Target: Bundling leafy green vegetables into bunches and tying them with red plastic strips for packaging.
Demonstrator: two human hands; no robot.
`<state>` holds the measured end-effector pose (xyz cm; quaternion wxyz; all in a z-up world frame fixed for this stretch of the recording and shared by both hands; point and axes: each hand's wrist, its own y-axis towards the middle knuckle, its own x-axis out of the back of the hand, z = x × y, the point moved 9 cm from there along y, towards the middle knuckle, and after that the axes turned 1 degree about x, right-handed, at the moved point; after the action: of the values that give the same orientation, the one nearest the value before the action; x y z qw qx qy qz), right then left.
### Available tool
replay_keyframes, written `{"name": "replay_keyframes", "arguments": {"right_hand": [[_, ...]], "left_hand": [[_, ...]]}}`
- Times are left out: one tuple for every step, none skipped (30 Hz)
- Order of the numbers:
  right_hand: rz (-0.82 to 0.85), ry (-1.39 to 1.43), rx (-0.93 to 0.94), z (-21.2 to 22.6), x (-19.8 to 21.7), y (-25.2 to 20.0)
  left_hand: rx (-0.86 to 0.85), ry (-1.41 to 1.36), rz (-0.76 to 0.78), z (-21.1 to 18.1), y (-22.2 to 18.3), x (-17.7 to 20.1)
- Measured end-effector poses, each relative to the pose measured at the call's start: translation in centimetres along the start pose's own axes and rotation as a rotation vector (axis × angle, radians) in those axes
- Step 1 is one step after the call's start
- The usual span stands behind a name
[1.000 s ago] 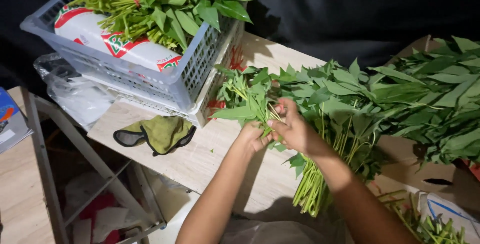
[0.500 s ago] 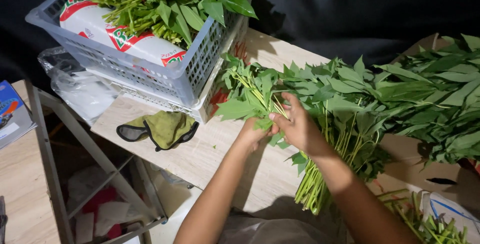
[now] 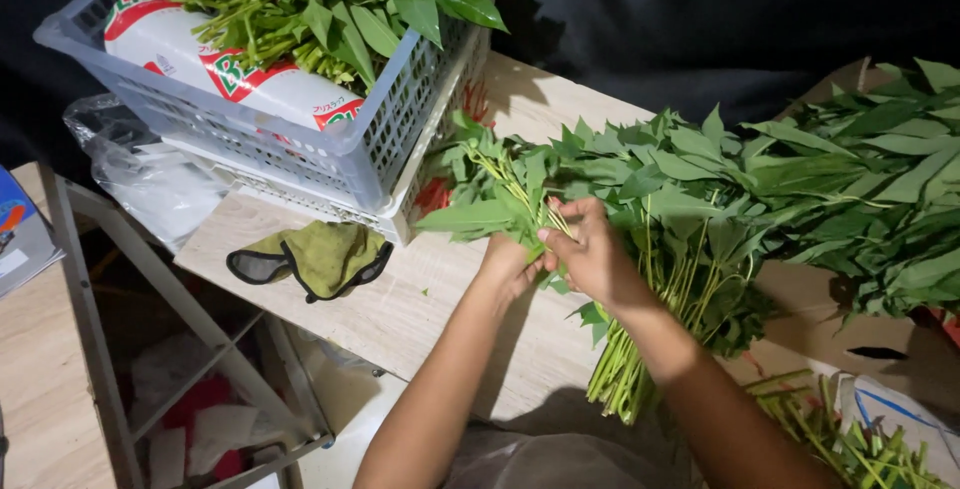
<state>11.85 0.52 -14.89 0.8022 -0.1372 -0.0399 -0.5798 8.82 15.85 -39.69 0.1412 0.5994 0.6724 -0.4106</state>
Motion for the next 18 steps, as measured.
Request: {"name": "replay_keyframes", "arguments": {"right_hand": [[-0.002, 0.001, -0.002, 0.2, 0.1, -0.1], [-0.016, 0.014, -0.014, 0.3, 0.2, -0.2], [-0.029, 0.027, -0.026, 0.5, 0.2, -0.2], [-0.03, 0.028, -0.026, 0.5, 0.2, -0.2], [-0.044, 0.039, -0.008, 0.6, 0.3, -0.2], [-0.057, 0.048, 0.009, 0.8, 0.4, -0.2], [-0.059, 0.049, 0.008, 1.0, 0.4, -0.4], [-0.068, 0.035, -0.01, 1.2, 0.4, -0.5], [-0.076, 0.021, -0.028, 1.3, 0.4, -0.6], [-0.078, 0.022, -0.03, 1.7, 0.5, -0.8], [-0.067, 0.032, -0.04, 2.1, 0.5, -1.0], [-0.058, 0.042, -0.048, 2.4, 0.5, -1.2], [-0.061, 0.043, -0.048, 2.0, 0.8, -1.0], [-0.044, 0.085, -0.067, 1.4, 0.7, -0.8], [-0.028, 0.127, -0.087, 0.8, 0.7, -0.6], [-0.029, 0.127, -0.087, 0.7, 0.9, -0.5], [-0.034, 0.114, -0.075, 0.6, 1.1, -0.3], [-0.041, 0.101, -0.062, 0.6, 1.4, -0.2]], "left_hand": [[0.002, 0.005, 0.002, 0.2, 0.0, 0.0], [0.002, 0.01, 0.003, 0.3, -0.1, 0.1], [0.001, 0.014, 0.004, 0.4, -0.1, 0.2], [0.001, 0.019, 0.006, -0.9, -0.2, -2.7], [0.001, 0.024, 0.009, -2.2, -0.6, -5.5], [0.002, 0.029, 0.012, -3.3, -1.2, -8.4], [0.003, 0.033, 0.014, -3.5, -1.3, -9.1], [0.001, 0.038, 0.017, -3.8, -1.3, -9.8], [-0.001, 0.042, 0.02, -4.2, -1.3, -10.6], [0.002, 0.047, 0.022, -4.2, -1.3, -10.8], [0.004, 0.052, 0.025, -4.1, -1.3, -11.0], [0.004, 0.058, 0.029, -4.2, -1.3, -11.3], [0.005, 0.063, 0.033, -4.2, -1.2, -11.5], [0.005, 0.068, 0.036, -4.2, -1.2, -11.7], [0.005, 0.072, 0.038, -4.2, -1.2, -11.8], [0.005, 0.076, 0.04, -4.3, -1.1, -11.9], [0.004, 0.081, 0.042, -4.3, -1.1, -11.9], [0.005, 0.086, 0.045, -4.3, -1.0, -12.1]]}}
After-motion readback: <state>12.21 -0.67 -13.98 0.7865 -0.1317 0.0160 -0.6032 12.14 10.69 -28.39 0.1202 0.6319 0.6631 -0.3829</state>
